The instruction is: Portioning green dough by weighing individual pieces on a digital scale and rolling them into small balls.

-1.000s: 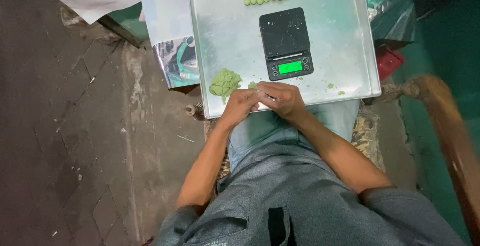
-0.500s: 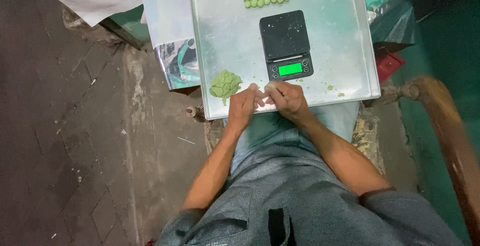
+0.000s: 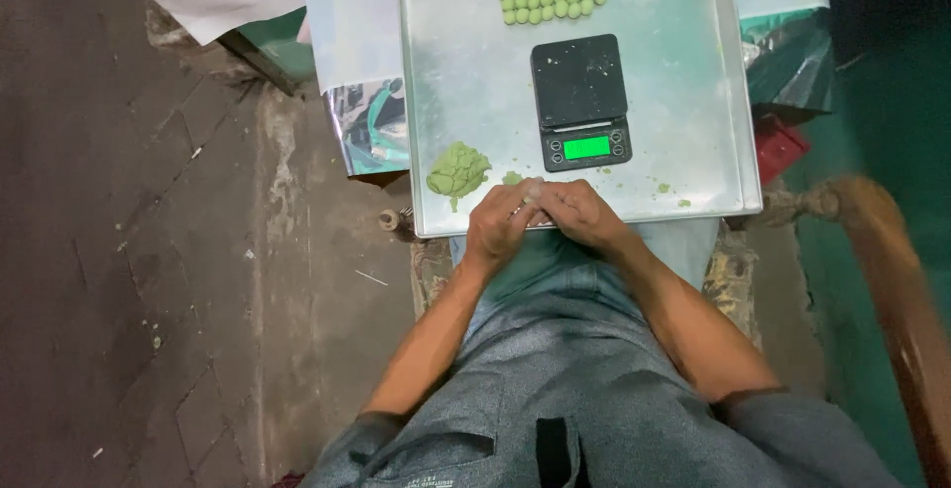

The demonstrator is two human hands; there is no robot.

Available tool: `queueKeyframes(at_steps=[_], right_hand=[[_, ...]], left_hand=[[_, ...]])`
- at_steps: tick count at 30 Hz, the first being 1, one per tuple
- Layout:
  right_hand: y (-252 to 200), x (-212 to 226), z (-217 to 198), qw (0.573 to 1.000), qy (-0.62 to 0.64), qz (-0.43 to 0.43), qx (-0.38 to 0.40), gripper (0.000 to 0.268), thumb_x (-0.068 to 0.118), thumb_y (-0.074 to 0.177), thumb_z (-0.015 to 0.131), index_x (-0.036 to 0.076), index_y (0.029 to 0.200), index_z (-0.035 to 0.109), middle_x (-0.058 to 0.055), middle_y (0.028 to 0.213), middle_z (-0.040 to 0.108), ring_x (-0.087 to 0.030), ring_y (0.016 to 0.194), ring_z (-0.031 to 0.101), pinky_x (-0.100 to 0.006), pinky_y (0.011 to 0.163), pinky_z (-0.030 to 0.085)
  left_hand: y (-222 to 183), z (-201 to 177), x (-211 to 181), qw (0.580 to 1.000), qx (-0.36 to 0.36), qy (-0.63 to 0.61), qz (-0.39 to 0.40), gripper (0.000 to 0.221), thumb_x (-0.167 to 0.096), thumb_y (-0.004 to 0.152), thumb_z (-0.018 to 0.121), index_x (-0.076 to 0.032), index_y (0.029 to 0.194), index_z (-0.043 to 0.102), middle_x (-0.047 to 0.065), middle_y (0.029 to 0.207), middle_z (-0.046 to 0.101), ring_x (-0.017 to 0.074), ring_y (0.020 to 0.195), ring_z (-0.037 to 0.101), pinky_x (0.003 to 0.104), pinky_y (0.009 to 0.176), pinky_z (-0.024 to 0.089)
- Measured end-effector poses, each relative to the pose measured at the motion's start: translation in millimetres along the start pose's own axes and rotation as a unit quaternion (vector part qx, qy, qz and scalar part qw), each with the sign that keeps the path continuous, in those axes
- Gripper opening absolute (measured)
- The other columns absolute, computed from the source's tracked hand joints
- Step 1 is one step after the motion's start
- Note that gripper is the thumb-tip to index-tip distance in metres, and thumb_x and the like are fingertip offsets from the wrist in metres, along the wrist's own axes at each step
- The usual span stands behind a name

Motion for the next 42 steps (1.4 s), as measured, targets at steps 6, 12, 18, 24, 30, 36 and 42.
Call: queueKeyframes(at_steps=[6,12,18,24,30,36,42], right_hand=[[0.0,-4.5,-5.7,0.995,-0.053,-0.012,-0.087,0.051,0.019,0.109,0.061,0.005,0.06,0.066,-0.009,0.053,0.061,-0.006,0.061,0.05,-0.031,0.055,0.046],[-0.1,-42.2,-1.4,0.966,-0.15,-0.181,-0.105,0.036,0.007,0.079,0.077,0.006,0.115,0.079,-0.016,0.102,0.077,-0.035,0.095,0.073,-0.041,0.082,0.059],[-6.0,-35.0,10.4,0.934,-0.198,-0.278,-0.106,0.039,0.001,0.077,0.088,-0.004,0.113,0.075,-0.024,0.109,0.076,-0.045,0.095,0.071,-0.051,0.08,0.06],[-8.7,-49.5,8.7,0.956,-0.207,-0.174,-0.116,0.012,0.012,0.095,0.076,0.008,0.105,0.082,-0.012,0.101,0.081,-0.034,0.092,0.076,-0.041,0.081,0.061],[-1.7,-73.6,-14.2,0.985,0.033,-0.003,-0.168,0.022,-0.002,0.095,0.07,0.0,0.117,0.076,-0.02,0.109,0.077,-0.018,0.095,0.07,-0.037,0.081,0.061],[-6.5,-106.9,-25.5,0.964,0.161,0.06,-0.201,0.016,-0.008,0.094,0.069,-0.006,0.11,0.074,-0.029,0.098,0.074,-0.034,0.084,0.075,-0.047,0.073,0.067],[0.4,-93.4,-21.5,0.946,0.238,0.091,-0.202,0.023,0.001,0.099,0.066,-0.005,0.12,0.07,-0.027,0.102,0.074,-0.032,0.081,0.077,-0.045,0.072,0.069]], left_hand=[[11.8,-21.1,-4.2,0.97,-0.06,-0.124,-0.201,0.018,-0.018,0.1,0.064,-0.003,0.106,0.073,0.011,0.072,0.074,0.0197,0.054,0.067,0.032,0.051,0.059],[-3.1,-6.7,28.2,0.96,0.051,-0.116,-0.25,0.026,-0.028,0.104,0.054,-0.012,0.094,0.071,-0.001,0.063,0.072,0.0193,0.06,0.071,0.032,0.066,0.06],[5.1,-13.9,9.5,0.964,0.138,-0.103,-0.201,0.028,-0.022,0.104,0.052,-0.002,0.094,0.07,0.021,0.072,0.07,0.0458,0.073,0.069,0.055,0.072,0.054],[-2.2,1.1,31.2,0.864,0.209,-0.348,-0.298,0.043,-0.032,0.108,0.051,0.006,0.104,0.072,0.031,0.1,0.072,0.0342,0.092,0.073,0.045,0.077,0.062],[-3.1,-11.9,30.0,0.853,0.13,-0.366,-0.349,0.043,-0.03,0.11,0.053,0.009,0.121,0.067,0.028,0.108,0.073,0.029,0.091,0.073,0.039,0.072,0.065],[14.0,-31.3,2.2,0.922,0.118,-0.228,-0.289,0.033,-0.026,0.104,0.059,-0.001,0.123,0.069,0.017,0.091,0.077,0.0242,0.079,0.075,0.037,0.067,0.065],[10.5,-27.5,1.2,0.947,0.126,-0.157,-0.251,0.03,-0.025,0.103,0.059,-0.005,0.123,0.07,0.016,0.093,0.078,0.0336,0.089,0.076,0.046,0.078,0.061]])
Point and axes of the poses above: each hand's wrist, its own y-axis towards the middle knuckle, its own z-axis out of the palm, x = y × z, the point moved 6 cm from there along y, towards the middle knuckle
